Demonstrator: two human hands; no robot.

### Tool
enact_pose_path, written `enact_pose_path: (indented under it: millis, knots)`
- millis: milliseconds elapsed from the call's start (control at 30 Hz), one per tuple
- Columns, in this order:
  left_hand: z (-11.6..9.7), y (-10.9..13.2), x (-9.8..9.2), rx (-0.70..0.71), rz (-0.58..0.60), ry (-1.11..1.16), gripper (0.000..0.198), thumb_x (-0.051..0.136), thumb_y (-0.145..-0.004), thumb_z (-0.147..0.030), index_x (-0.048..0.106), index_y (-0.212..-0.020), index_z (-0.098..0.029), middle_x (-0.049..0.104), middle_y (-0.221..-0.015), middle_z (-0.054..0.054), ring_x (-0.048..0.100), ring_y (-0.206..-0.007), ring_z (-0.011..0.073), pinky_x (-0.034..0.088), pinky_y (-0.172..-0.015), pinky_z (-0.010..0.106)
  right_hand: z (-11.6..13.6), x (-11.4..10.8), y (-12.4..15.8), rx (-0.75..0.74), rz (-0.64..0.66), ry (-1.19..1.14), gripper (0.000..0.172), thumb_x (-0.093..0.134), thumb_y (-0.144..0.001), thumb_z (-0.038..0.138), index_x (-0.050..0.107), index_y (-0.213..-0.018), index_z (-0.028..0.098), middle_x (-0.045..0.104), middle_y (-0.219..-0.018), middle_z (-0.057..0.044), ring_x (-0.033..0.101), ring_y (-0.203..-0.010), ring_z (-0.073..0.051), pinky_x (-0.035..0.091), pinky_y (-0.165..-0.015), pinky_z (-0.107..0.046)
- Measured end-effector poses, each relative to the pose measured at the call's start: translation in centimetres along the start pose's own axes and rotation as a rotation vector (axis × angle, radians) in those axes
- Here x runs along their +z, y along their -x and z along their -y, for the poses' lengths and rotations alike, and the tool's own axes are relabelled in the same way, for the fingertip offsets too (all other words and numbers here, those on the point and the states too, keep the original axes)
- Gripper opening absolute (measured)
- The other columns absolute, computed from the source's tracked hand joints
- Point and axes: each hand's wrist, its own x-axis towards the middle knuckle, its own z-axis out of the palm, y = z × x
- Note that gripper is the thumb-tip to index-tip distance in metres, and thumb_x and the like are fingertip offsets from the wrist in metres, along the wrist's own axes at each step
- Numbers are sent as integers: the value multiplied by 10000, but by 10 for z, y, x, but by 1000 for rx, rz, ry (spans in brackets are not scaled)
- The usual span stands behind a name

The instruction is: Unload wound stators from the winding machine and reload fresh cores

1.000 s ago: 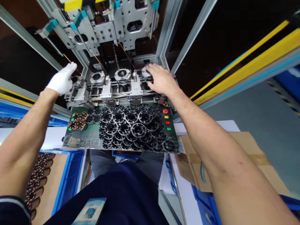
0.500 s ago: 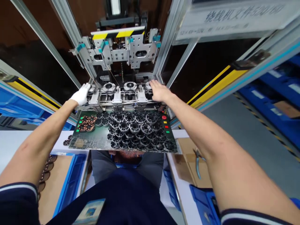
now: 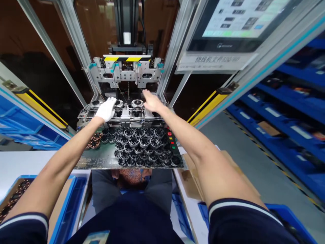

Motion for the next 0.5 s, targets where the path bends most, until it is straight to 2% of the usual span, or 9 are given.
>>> enact_pose_path:
  millis: [67, 133, 200, 233, 300, 367, 400, 433, 500]
  knots:
    - [-1, 32, -11, 11, -156, 53, 694, 508, -1078, -206, 451, -1755, -64, 403, -1845, 212, 334, -1753, 354, 324, -1440, 568, -24, -13, 18, 107, 1, 13, 994, 635, -879, 182, 289, -1790, -14, 276, -1867, -285, 283, -1756, -453, 246, -1430, -732]
    - [-11, 86, -9, 13, -291, 133, 628, 509, -1125, -300, 513, -1740, -173, 477, -1820, 140, 406, -1722, 336, 366, -1425, 577, -40, -24, 37, 171, 53, 10, 976, 644, -833, 141, 382, -1765, 20, 362, -1839, -261, 368, -1724, -444, 270, -1414, -755]
    - [-23, 157, 10, -25, -361, 178, 533, 531, -1133, -318, 626, -1655, -270, 655, -1677, 96, 591, -1589, 329, 483, -1350, 581, -48, -32, 56, 138, 41, -20, 967, 625, -838, 126, 390, -1773, 44, 352, -1857, -215, 370, -1735, -372, 294, -1435, -669]
    - [-26, 195, 24, -22, -363, 187, 472, 555, -1126, -311, 691, -1579, -303, 741, -1564, 88, 687, -1480, 334, 555, -1279, 579, -50, -36, 69, 93, -17, -51, 948, 603, -863, 130, 381, -1782, 57, 348, -1866, -188, 367, -1740, -330, 305, -1445, -606]
    - [-26, 268, 56, 37, -298, 194, 370, 604, -1103, -283, 771, -1429, -327, 831, -1363, 94, 804, -1259, 352, 660, -1105, 578, -54, -37, 103, -1, -172, -159, 835, 551, -927, 152, 462, -1755, 101, 510, -1789, -150, 512, -1650, -278, 399, -1406, -516]
    - [-21, 321, 87, 24, -214, 172, 346, 636, -1076, -254, 793, -1375, -328, 841, -1305, 116, 829, -1180, 379, 697, -999, 587, -55, -27, 153, -1, -275, -298, 649, 496, -991, 186, 649, -1621, 170, 772, -1495, -102, 744, -1356, -262, 547, -1275, -499]
    - [-18, 339, 100, 38, -188, 158, 358, 649, -1057, -241, 795, -1371, -334, 833, -1335, 122, 825, -1205, 395, 696, -1005, 604, -54, -17, 183, 58, -279, -357, 569, 471, -1022, 211, 724, -1531, 202, 838, -1317, -73, 800, -1188, -254, 606, -1185, -494]
    - [-15, 351, 111, 58, -174, 149, 367, 670, -1034, -229, 802, -1358, -342, 829, -1350, 120, 817, -1238, 409, 693, -1012, 615, -53, -4, 215, 150, -268, -395, 515, 453, -1044, 240, 777, -1444, 217, 857, -1188, -61, 814, -1073, -254, 634, -1119, -492]
    - [-11, 359, 127, 75, -198, 117, 377, 706, -987, -225, 814, -1326, -349, 832, -1353, 119, 814, -1247, 434, 692, -987, 626, -50, 29, 277, 302, -275, -407, 463, 454, -1060, 307, 828, -1324, 238, 855, -1153, -83, 806, -1057, -288, 648, -1070, -511]
